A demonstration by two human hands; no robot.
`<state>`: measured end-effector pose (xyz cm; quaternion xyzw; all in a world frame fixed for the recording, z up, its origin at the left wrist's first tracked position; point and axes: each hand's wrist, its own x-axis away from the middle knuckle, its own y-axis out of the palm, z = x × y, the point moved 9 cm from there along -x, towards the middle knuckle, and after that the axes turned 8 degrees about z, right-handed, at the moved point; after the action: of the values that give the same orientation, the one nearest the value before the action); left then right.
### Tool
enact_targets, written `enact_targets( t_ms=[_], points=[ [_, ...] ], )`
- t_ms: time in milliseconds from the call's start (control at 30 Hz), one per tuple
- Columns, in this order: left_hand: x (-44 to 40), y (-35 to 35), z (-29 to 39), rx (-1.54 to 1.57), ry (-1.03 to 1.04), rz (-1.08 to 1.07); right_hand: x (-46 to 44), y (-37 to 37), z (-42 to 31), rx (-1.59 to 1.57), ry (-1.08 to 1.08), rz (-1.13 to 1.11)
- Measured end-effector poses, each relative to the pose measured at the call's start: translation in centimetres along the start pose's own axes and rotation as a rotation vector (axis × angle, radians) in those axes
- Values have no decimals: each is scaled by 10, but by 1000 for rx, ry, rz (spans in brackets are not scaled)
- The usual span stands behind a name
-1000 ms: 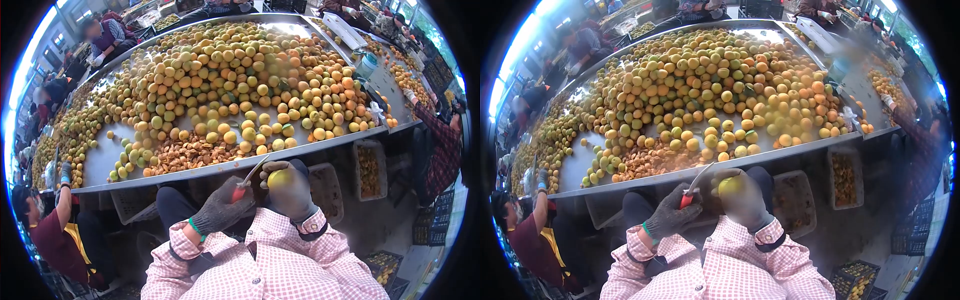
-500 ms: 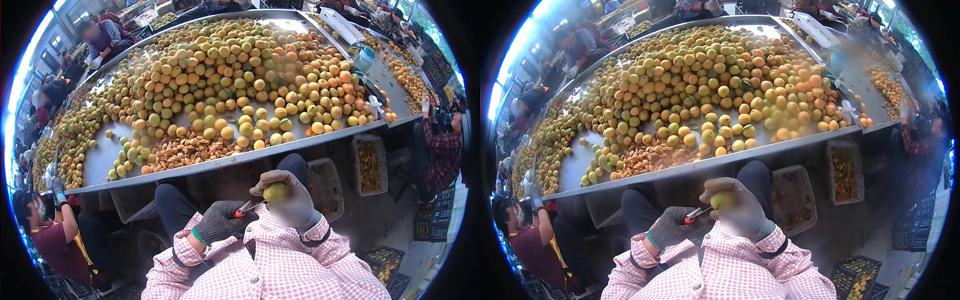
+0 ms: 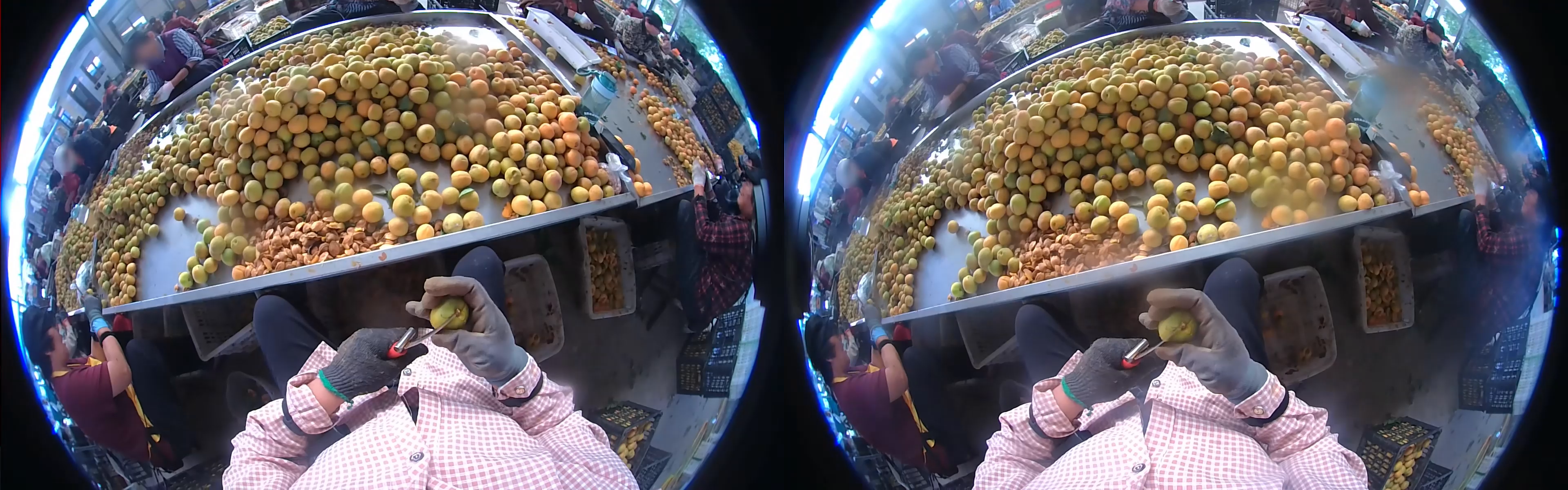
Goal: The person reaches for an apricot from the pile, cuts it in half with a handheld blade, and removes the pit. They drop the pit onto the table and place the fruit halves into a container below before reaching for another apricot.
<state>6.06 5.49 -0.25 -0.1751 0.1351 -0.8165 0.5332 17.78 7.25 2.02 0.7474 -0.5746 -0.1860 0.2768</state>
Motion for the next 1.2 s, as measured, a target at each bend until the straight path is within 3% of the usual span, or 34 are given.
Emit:
enact_targets(
  t_ms=[200,367,533,600,667,733,800,933,1033,1133,1167,1200],
  points=[
    [-8,5,6,-139,53,-42,-3,8,-7,141,-100,-58],
    [-13,12,-2,-81,5,-93,-5,12,-13,161,-129,-61],
    [-25,13,-4,53,23,-162,-16,-11,3,-110,111,168],
    [-30,9,-10,8,-79,-153,-19,-21,10,-42,95,124],
    [-31,9,-8,23,-15,-121,-20,-21,6,146,8,84],
    [-32,12,-15,45,-104,-109,-20,-16,9,130,-13,86],
    [-34,15,-11,16,-124,-121,-22,-16,15,-151,-18,65],
    [-34,13,-9,14,-78,-65,-22,-8,22,-281,47,118],
    [-32,12,-4,28,-129,-102,-23,-4,1,150,-201,58],
    [-30,25,-17,121,-254,-148,-23,-6,6,27,-147,79],
    [-30,24,-14,123,-252,-147,-20,-2,15,-133,4,116],
    [-31,21,-8,75,-227,-135,-19,-2,18,-129,4,114]
  ],
)
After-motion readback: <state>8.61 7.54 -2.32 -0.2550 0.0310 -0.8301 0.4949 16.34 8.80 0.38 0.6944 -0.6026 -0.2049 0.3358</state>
